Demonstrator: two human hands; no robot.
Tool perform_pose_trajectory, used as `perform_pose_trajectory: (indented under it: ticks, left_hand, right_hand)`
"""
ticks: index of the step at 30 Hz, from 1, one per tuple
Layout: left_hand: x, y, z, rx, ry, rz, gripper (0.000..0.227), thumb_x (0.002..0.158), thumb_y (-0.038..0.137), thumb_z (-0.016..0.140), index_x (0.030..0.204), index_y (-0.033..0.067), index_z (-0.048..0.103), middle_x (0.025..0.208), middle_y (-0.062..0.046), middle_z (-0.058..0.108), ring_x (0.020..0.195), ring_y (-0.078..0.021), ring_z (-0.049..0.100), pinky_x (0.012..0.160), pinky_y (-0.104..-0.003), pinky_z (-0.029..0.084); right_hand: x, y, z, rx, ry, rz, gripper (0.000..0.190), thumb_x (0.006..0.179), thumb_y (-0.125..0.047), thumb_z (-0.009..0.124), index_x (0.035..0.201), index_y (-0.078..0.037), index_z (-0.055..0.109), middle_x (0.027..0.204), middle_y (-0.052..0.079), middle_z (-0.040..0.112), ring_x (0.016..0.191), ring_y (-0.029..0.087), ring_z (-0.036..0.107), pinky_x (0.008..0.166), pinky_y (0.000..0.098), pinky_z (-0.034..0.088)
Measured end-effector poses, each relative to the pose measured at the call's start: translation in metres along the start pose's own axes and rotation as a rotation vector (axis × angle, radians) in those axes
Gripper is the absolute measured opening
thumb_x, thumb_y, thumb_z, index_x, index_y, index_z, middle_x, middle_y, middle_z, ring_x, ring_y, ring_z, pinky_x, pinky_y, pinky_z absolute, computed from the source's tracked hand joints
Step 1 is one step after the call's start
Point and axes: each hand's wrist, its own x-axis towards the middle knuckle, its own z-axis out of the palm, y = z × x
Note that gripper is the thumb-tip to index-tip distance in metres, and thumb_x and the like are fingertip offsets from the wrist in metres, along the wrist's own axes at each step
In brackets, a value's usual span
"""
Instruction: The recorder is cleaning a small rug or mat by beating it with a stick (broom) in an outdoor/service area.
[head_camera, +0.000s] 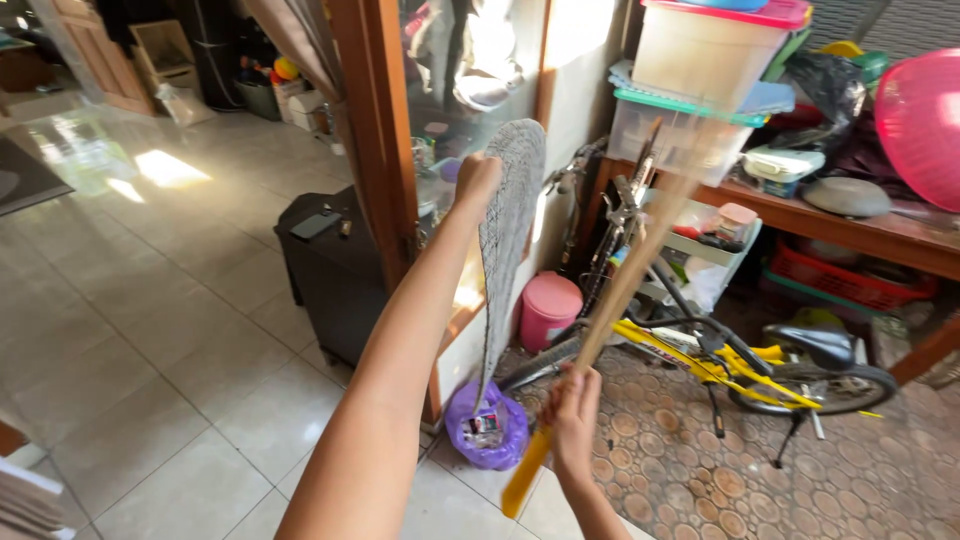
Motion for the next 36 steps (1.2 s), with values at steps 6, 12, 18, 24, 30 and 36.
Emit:
perform_pose_trajectory:
  ticks: [6, 12, 18, 24, 30, 36]
  left_hand:
    - [-0.006, 0.036, 0.005, -0.056, 0.024, -0.153, 0.045, 0.081, 0.016, 0.049, 0.120, -0.0037, 0.062, 0.104, -0.027, 0.070, 0.096, -0.0377, 0.072, 0.080, -0.046, 0.055]
    - [-0.011, 0.038, -0.019, -0.122, 0.062, -0.138, 0.038, 0.086, 0.020, 0.055, 0.114, -0.0034, 0.068, 0.107, -0.023, 0.073, 0.098, -0.0330, 0.069, 0.086, -0.042, 0.051]
    - [-0.022, 0.030, -0.010, -0.180, 0.013, -0.098, 0.038, 0.093, 0.020, 0.057, 0.123, -0.0010, 0.065, 0.114, -0.019, 0.072, 0.105, -0.0301, 0.067, 0.092, -0.040, 0.050]
    - [-0.031, 0.054, -0.021, -0.193, -0.016, -0.106, 0.040, 0.094, 0.023, 0.056, 0.127, 0.0009, 0.063, 0.117, -0.017, 0.070, 0.106, -0.0272, 0.066, 0.092, -0.038, 0.049]
    - [-0.012, 0.032, -0.042, -0.261, -0.042, -0.113, 0.039, 0.094, 0.023, 0.055, 0.122, -0.0005, 0.067, 0.117, -0.016, 0.073, 0.105, -0.0274, 0.068, 0.091, -0.038, 0.051]
    - [0.015, -0.007, -0.019, -0.207, -0.078, -0.071, 0.043, 0.095, 0.023, 0.059, 0.130, -0.0016, 0.059, 0.122, -0.019, 0.067, 0.109, -0.0275, 0.064, 0.093, -0.037, 0.048]
  right_hand:
    - [-0.012, 0.059, -0.024, -0.085, -0.401, 0.418, 0.029, 0.107, -0.038, 0.039, 0.112, -0.011, 0.049, 0.061, -0.002, 0.035, 0.046, 0.010, 0.036, 0.043, 0.0283, 0.038]
    - [-0.009, 0.105, -0.132, -0.039, 0.070, 0.573, 0.026, 0.107, -0.031, 0.045, 0.111, -0.006, 0.050, 0.064, -0.001, 0.036, 0.047, 0.012, 0.035, 0.042, 0.0301, 0.032]
    - [-0.004, -0.004, -0.003, 0.012, -0.007, 0.180, 0.024, 0.108, -0.034, 0.039, 0.113, -0.012, 0.048, 0.066, -0.002, 0.040, 0.051, 0.011, 0.041, 0.045, 0.0288, 0.041]
    - [-0.039, 0.110, -0.046, -0.140, -0.181, 0.592, 0.020, 0.108, -0.032, 0.043, 0.110, -0.011, 0.045, 0.060, -0.001, 0.038, 0.045, 0.014, 0.040, 0.043, 0.0319, 0.040]
    - [-0.030, 0.180, -0.162, -0.053, 0.250, 0.580, 0.024, 0.106, -0.031, 0.045, 0.109, -0.008, 0.049, 0.062, 0.000, 0.036, 0.044, 0.011, 0.033, 0.040, 0.0305, 0.032]
    - [0.018, 0.102, -0.081, -0.037, 0.195, 0.335, 0.027, 0.108, -0.030, 0.041, 0.116, -0.006, 0.050, 0.065, -0.001, 0.040, 0.046, 0.008, 0.035, 0.040, 0.0266, 0.034]
